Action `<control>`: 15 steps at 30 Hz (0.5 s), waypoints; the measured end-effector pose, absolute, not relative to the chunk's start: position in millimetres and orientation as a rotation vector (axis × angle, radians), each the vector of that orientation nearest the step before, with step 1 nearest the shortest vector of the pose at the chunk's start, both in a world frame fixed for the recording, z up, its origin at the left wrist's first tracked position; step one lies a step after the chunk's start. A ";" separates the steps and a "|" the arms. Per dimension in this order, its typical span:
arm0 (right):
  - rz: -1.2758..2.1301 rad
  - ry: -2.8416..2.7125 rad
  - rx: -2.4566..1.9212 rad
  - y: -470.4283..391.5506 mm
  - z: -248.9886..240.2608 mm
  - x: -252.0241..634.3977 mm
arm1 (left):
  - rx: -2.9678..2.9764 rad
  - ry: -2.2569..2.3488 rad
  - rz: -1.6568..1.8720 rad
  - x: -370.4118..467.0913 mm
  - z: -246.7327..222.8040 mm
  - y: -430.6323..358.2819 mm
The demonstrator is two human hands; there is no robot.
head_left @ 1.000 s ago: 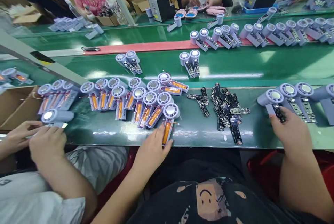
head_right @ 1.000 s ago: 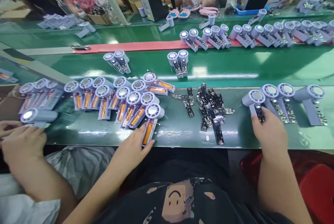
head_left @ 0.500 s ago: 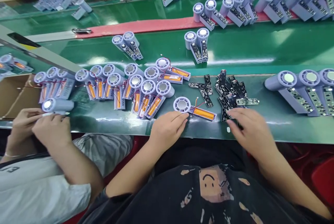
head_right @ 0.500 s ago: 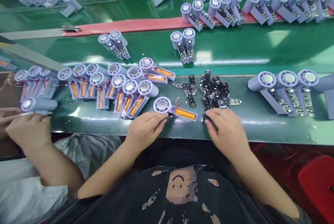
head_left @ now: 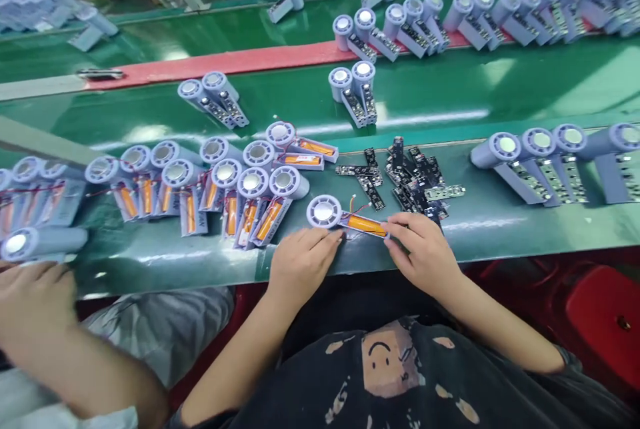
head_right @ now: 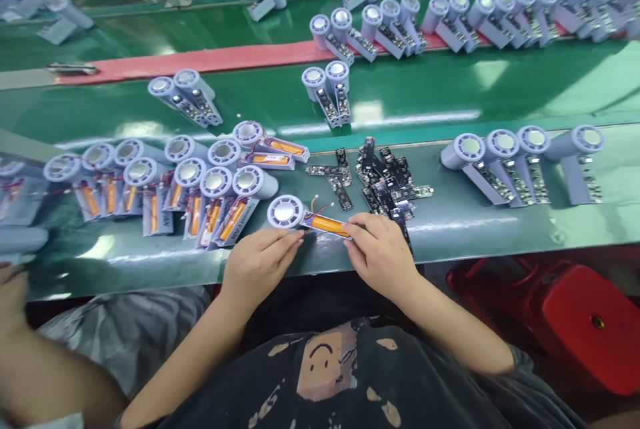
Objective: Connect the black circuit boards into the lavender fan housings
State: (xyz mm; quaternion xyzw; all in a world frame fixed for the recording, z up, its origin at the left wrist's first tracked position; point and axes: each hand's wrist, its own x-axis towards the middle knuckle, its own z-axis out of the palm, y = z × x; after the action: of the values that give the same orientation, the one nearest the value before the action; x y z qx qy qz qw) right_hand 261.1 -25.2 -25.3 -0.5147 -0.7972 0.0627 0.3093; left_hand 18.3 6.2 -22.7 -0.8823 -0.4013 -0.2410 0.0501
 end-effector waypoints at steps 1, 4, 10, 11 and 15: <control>0.155 -2.078 -1.392 -25.1 -24.4 269.1 | -2.699 -1.211 -0.753 15.6 -25.8 5.3; 0.163 -2.068 -1.432 -10.2 -17.3 292.3 | -2.748 -1.185 -0.847 12.2 -39.5 4.1; 0.273 -2.096 -1.781 119.0 21.5 270.9 | -2.848 -1.127 -0.993 15.4 -57.7 10.3; 0.353 -2.064 -1.931 142.5 29.7 257.3 | -2.840 -1.118 -0.989 15.7 -58.0 10.7; 0.365 -1.853 -2.144 209.2 46.7 221.7 | -2.820 -1.017 -0.985 11.8 -61.1 11.1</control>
State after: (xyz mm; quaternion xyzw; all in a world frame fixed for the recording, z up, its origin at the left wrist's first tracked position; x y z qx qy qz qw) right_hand 221.7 209.2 46.7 -0.7427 -0.6420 0.1265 0.1419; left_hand 11.8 11.1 -61.1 -0.8936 -0.3224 -0.3121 -0.0071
